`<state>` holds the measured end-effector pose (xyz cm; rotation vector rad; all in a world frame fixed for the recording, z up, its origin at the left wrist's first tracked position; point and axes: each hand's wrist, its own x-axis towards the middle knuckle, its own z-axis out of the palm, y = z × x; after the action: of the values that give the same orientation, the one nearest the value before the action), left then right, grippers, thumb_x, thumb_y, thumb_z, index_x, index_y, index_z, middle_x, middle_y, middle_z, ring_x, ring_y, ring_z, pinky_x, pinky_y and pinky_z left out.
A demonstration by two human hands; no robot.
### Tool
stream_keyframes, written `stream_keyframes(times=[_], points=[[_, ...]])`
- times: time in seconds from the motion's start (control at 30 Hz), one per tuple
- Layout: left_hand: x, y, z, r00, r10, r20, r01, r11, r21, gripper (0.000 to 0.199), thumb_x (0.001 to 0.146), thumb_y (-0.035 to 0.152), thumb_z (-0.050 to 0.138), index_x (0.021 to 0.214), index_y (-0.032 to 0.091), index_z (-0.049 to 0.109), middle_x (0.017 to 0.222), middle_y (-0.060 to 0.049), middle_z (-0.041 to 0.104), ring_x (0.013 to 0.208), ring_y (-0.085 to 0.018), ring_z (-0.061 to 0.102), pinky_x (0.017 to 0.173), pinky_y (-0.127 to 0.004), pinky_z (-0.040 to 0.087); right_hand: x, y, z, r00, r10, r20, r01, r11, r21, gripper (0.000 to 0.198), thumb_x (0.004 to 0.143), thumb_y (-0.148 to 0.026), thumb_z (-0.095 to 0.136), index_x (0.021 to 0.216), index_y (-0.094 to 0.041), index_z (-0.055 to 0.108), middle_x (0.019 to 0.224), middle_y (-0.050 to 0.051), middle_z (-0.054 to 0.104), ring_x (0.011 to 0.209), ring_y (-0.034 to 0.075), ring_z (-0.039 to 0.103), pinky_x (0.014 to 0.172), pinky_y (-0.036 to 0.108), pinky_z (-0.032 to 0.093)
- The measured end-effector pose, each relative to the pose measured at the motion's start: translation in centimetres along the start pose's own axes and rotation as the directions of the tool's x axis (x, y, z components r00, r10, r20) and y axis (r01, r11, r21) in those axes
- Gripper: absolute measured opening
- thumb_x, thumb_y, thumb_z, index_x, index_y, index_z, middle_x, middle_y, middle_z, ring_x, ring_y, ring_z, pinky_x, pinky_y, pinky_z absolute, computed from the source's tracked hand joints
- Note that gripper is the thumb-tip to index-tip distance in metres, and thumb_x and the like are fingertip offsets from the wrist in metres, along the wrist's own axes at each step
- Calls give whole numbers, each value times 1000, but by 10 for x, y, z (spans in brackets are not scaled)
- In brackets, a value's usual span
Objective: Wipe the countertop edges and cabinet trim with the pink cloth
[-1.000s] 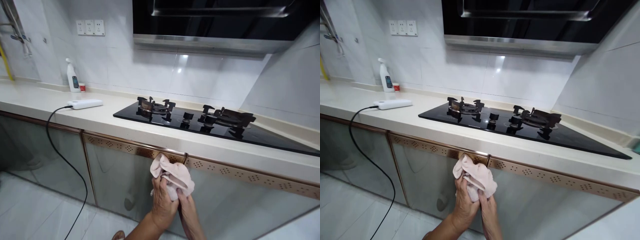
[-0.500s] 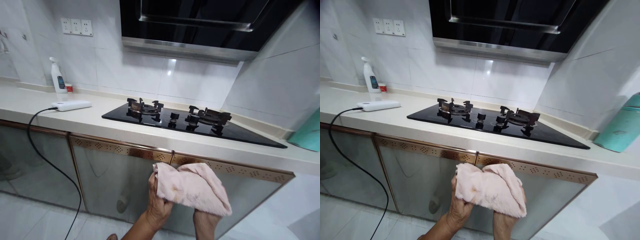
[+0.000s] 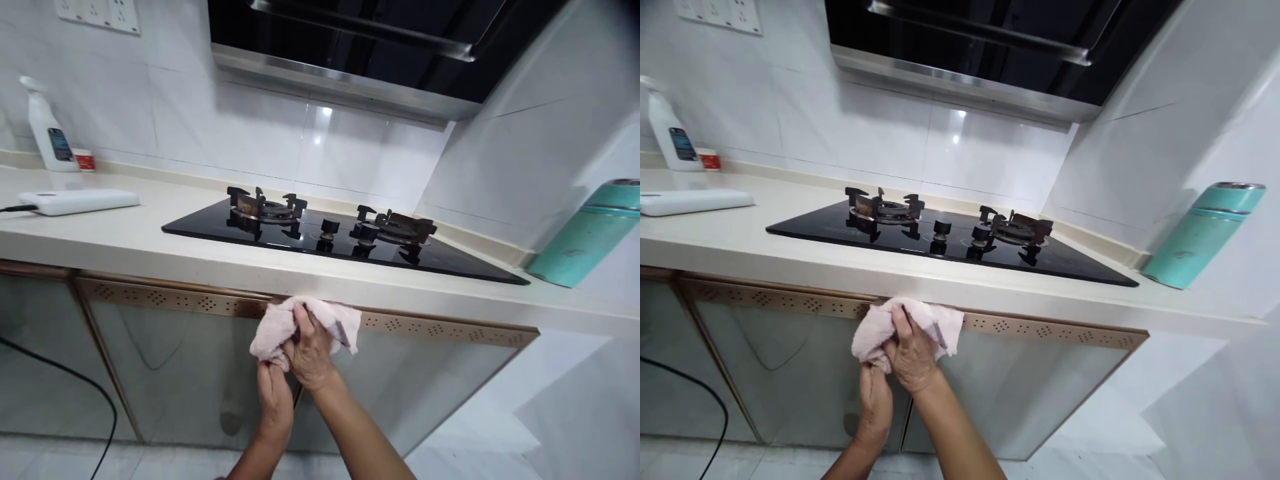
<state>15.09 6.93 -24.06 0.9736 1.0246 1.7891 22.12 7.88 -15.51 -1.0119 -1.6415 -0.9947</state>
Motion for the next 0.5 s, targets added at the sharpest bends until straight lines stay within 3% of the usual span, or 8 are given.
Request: stream_keyframes(times=[0.13,0.23,0.4,0.5], points=[[-2,7,-4,996,20,91,-24,999,45,32,85,40,51,107,19,62,106,-9,69,108,-23,63,93,-34,50,7,21,-12,993,-103,61,106,994,-37,57,93,-27,55,148,-21,41,121,12,62,114,25,57,104,38,43],[-10,12,-6,975,100,197,-117,990,80,36,90,40,53,118,18,59,114,-10,66,110,-23,61,95,-35,50,-4,46,-28,994,-78,78,87,988,-129,45,90,-22,54,135,-24,53,118,10,62,109,24,57,102,38,43],[-17,15,-4,926,291,243,-327,937,124,45,96,36,51,137,19,46,122,-12,58,104,-20,60,90,-34,51,-32,100,-64,998,56,-17,-58,957,-284,34,90,-33,54,123,-23,57,117,13,58,115,30,52,102,51,40],[-15,23,-4,869,429,246,-479,854,202,49,98,28,49,146,22,39,128,-14,53,113,-21,58,93,-36,51,-45,147,-101,960,279,-21,-264,878,-400,28,90,-39,50,107,-20,62,105,13,59,106,30,53,96,51,42]])
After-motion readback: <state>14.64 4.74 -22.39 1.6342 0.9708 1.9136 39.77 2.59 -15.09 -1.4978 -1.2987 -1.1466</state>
